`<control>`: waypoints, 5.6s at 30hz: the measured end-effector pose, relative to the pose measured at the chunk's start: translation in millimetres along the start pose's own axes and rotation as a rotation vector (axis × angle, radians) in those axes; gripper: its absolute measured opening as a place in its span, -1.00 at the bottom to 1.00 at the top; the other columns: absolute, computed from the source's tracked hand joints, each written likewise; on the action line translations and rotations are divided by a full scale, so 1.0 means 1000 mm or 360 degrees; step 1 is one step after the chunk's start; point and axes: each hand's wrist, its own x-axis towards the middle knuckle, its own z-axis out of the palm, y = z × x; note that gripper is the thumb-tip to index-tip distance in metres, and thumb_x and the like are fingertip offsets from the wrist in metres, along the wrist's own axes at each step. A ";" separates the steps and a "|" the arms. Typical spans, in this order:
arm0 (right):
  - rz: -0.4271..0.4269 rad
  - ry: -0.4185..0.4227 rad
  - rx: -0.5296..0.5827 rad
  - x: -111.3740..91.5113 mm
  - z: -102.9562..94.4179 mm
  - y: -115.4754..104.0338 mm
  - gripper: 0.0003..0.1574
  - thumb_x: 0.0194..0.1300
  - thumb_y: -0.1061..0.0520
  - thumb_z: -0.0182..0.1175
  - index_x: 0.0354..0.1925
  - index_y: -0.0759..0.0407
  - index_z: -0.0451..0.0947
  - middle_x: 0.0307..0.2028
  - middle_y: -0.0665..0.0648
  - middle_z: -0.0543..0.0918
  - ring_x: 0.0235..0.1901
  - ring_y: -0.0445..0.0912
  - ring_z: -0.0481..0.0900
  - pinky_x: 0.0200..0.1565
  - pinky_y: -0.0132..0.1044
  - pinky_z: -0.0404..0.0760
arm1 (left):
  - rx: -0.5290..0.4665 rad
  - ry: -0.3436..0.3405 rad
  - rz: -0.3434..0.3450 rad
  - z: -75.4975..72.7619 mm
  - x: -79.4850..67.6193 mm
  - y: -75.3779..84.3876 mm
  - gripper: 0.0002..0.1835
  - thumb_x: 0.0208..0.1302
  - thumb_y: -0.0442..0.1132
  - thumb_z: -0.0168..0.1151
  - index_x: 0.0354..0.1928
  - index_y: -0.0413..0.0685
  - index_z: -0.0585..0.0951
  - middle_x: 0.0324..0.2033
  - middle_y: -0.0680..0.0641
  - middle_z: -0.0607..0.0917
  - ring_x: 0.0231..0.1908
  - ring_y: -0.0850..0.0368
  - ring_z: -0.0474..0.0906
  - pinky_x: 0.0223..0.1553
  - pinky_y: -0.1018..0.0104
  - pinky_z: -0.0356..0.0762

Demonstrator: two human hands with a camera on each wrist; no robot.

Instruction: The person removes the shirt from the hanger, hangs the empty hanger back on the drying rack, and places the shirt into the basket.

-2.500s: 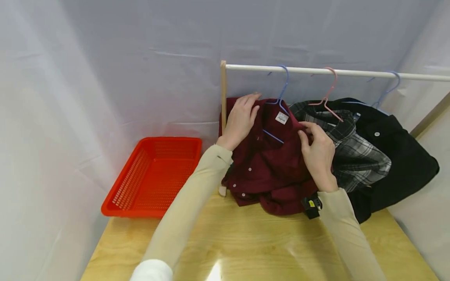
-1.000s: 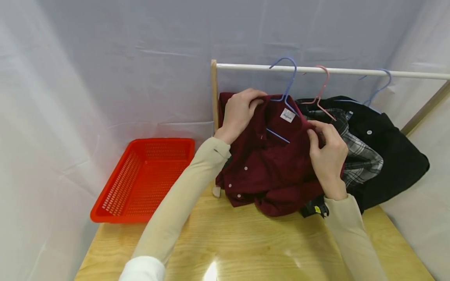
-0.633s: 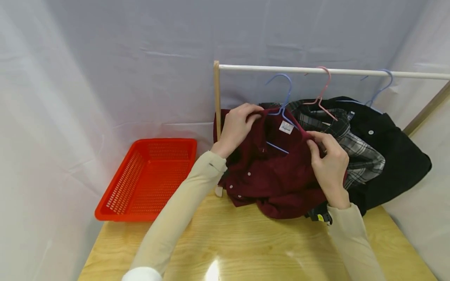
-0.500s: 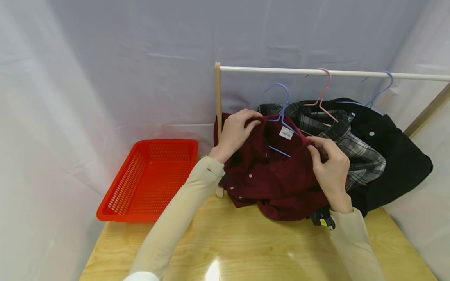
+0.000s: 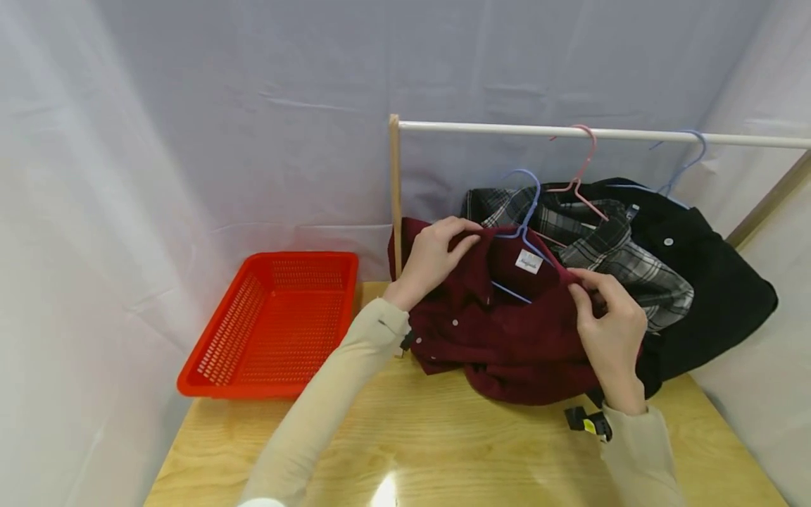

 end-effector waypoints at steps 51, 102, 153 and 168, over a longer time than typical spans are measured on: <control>0.0107 -0.0613 0.0407 -0.096 -0.006 -0.001 -0.57 0.11 0.55 0.36 -0.11 0.19 0.74 -0.43 0.02 0.68 -0.56 -0.28 0.45 -0.53 -0.48 0.36 | -0.0156 0.0146 -0.0479 -0.011 -0.178 -0.001 -0.89 0.26 -0.11 0.44 -0.23 0.08 0.81 -0.35 0.13 0.80 -0.31 0.22 0.69 0.03 0.07 0.41; -0.0410 -0.0355 0.0144 -0.093 0.030 -0.031 -0.75 0.38 -0.04 0.31 -0.16 0.09 0.75 -0.32 -0.02 0.70 -0.42 -0.10 0.66 -0.41 -0.24 0.51 | -0.0154 0.0347 -0.0729 -0.011 -0.210 0.052 -0.91 0.25 -0.09 0.45 -0.24 0.14 0.79 -0.31 0.18 0.79 -0.20 0.24 0.69 0.03 0.04 0.34; -0.0448 -0.0228 0.0070 -0.078 0.033 -0.050 -0.66 0.43 -0.03 0.26 -0.19 0.24 0.71 -0.28 0.18 0.71 -0.31 0.13 0.54 -0.17 -0.08 0.47 | 0.0097 0.0598 -0.1069 0.028 -0.186 0.020 -0.02 0.08 -0.16 0.56 0.48 -0.09 0.19 0.43 -0.39 0.22 0.37 -0.37 0.26 0.25 -0.35 0.28; -0.0540 -0.0196 0.0085 -0.082 0.033 -0.049 -0.59 0.47 -0.10 0.20 -0.25 0.21 0.73 -0.35 0.13 0.71 -0.34 0.10 0.55 -0.21 -0.08 0.47 | 0.0011 0.0624 -0.1160 0.019 -0.186 -0.007 -0.48 0.12 -0.54 0.28 0.16 -0.15 0.54 0.01 -0.25 0.70 -0.01 -0.24 0.62 0.03 -0.10 0.54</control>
